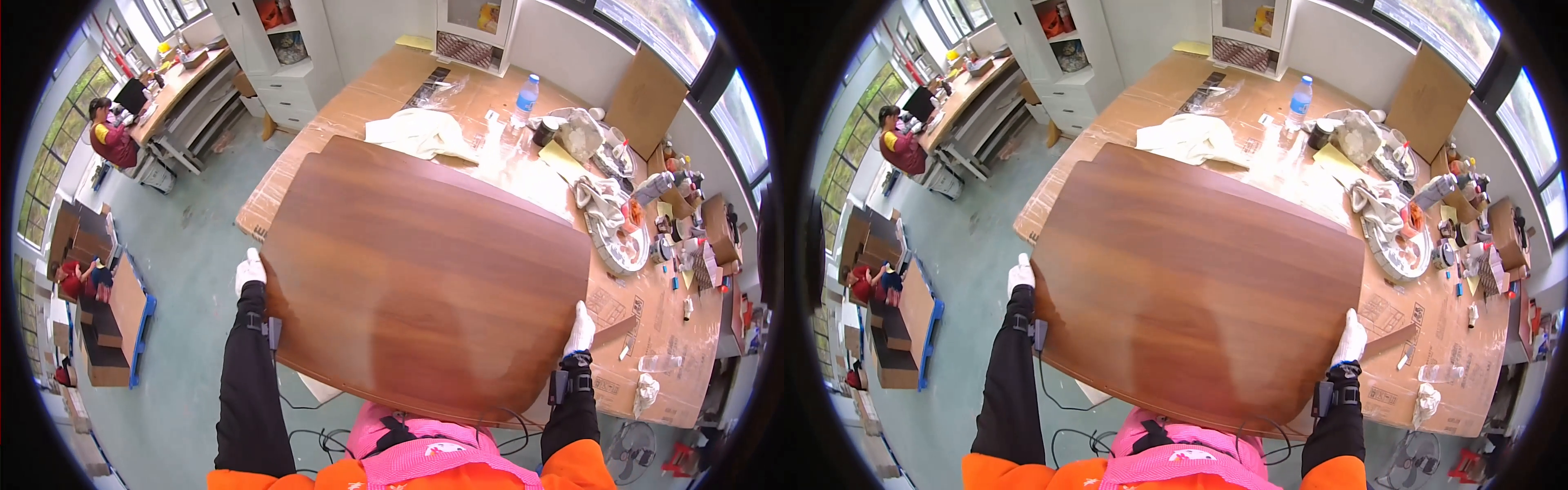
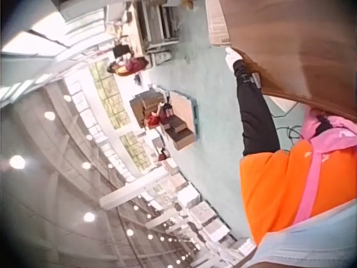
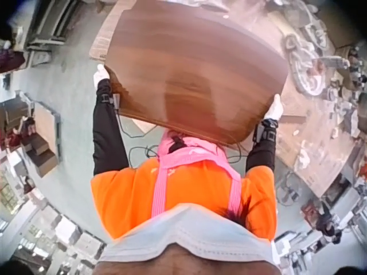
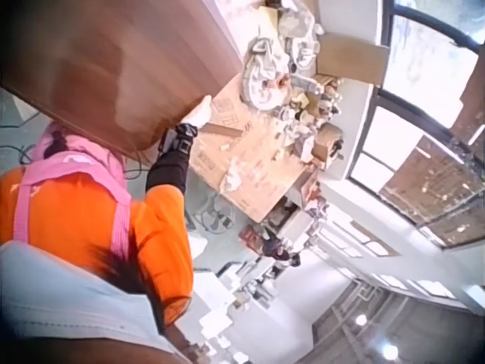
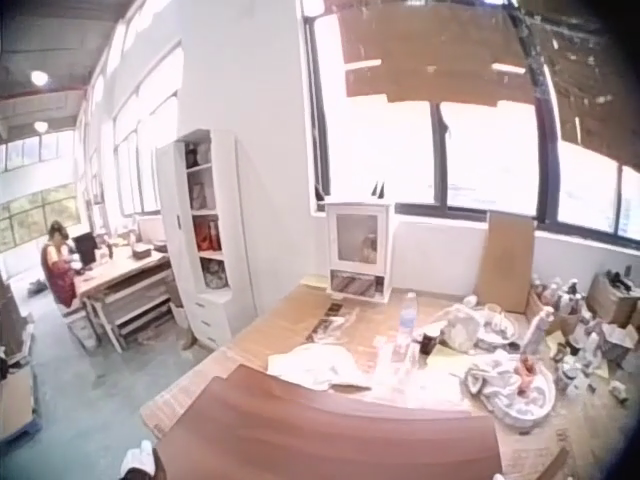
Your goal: The person applies a liquid wood stain to a dark wood panel using a cloth and a sponge applicator, then moves the finished panel to a stack.
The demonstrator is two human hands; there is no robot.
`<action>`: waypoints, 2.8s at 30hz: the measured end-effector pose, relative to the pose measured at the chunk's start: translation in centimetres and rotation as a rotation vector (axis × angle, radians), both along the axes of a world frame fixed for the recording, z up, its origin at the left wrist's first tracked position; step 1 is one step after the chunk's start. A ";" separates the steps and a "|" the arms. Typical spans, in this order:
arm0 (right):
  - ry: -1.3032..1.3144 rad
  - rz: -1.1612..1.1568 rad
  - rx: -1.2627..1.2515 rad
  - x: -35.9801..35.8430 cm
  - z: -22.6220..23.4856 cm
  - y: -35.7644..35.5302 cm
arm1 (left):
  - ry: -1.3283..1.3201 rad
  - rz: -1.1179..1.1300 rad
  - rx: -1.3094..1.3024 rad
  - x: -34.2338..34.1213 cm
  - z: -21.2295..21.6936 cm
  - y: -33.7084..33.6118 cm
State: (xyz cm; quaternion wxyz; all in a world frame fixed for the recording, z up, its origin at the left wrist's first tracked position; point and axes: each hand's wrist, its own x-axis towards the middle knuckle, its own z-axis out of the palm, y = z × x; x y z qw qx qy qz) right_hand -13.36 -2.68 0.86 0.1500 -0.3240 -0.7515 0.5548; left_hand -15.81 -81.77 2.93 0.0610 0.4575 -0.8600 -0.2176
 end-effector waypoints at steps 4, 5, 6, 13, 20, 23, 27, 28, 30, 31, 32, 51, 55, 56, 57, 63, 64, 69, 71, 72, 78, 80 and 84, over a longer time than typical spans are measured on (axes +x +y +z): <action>-0.083 -0.076 -0.049 -0.9 0.2 -1.9 | 0.048 -0.166 0.045 -8.0 -2.3 -1.7; -0.098 -0.100 -0.048 -1.0 0.4 -2.3 | 0.041 -0.183 0.052 -9.5 -2.7 -1.9; -0.125 -0.146 -0.037 -1.2 0.5 -2.7 | 0.035 -0.202 0.056 -10.7 -3.0 -2.0; -0.146 -0.147 -0.031 -2.8 0.9 -4.4 | -0.050 -0.315 0.016 -14.4 -4.5 -2.6; -0.259 -0.130 -0.057 -3.8 -1.0 -4.2 | -0.124 -0.545 -0.185 -14.0 -2.4 -3.6; -0.226 -0.091 -0.138 -4.1 -1.9 -3.4 | -0.096 -0.612 -0.257 -14.5 -0.9 -5.2; -0.206 -0.192 -0.197 -4.3 -2.7 -2.4 | -0.092 -0.475 0.054 -14.5 -0.9 -9.8; -0.172 -0.207 -0.242 -4.2 -2.8 -2.3 | -0.054 -0.412 0.190 -14.2 -1.3 -10.8; -0.177 -0.180 -0.206 -4.1 -3.0 -2.3 | -0.142 -0.196 0.535 -12.2 -2.7 -11.6; -0.196 -0.153 -0.152 -4.0 -3.0 -2.4 | -0.328 -0.406 0.345 -10.9 -3.3 -11.6; -0.198 -0.164 -0.076 -4.1 -2.8 -2.4 | -0.453 -0.550 0.225 -9.6 -3.7 -11.3; -0.641 0.138 0.245 13.9 3.2 -10.0 | -0.269 -0.019 0.735 -3.7 -7.7 -15.3; -0.325 0.031 -0.144 15.2 2.8 -10.5 | -0.283 0.216 0.670 -4.9 -6.6 -14.8; -0.285 -0.066 -0.377 15.7 2.7 -10.1 | -0.281 0.209 0.690 -4.8 -6.0 -14.4; -0.224 -0.161 -0.573 16.6 2.6 -9.9 | -0.265 0.239 0.723 -5.0 -5.4 -13.8; 0.033 -0.597 -1.039 21.1 -1.4 -11.9 | -0.209 0.252 0.730 -5.4 -3.2 -10.7; 0.007 -0.598 -1.004 21.3 -2.2 -12.5 | -0.198 0.253 0.707 -5.5 -3.1 -10.4; 0.077 -0.707 -0.876 19.7 -3.8 -13.9 | -0.170 0.257 0.673 -5.5 -3.4 -10.4; -0.046 -0.584 -0.546 18.5 -3.5 -14.3 | -0.203 0.180 0.611 -5.6 -3.7 -10.6; -0.172 -0.536 -0.373 18.1 -3.3 -14.5 | -0.206 0.194 0.588 -5.7 -3.9 -10.6; -0.508 -0.263 0.132 16.4 -3.3 -15.1 | -0.177 0.289 0.580 -6.1 -3.6 -9.9; -0.694 -0.167 0.305 15.8 -3.4 -15.3 | -0.235 0.197 0.592 -6.2 -3.2 -8.3; -0.298 -0.522 -0.351 16.3 -3.0 -15.0 | -0.121 -0.187 0.387 -6.5 -2.2 -1.2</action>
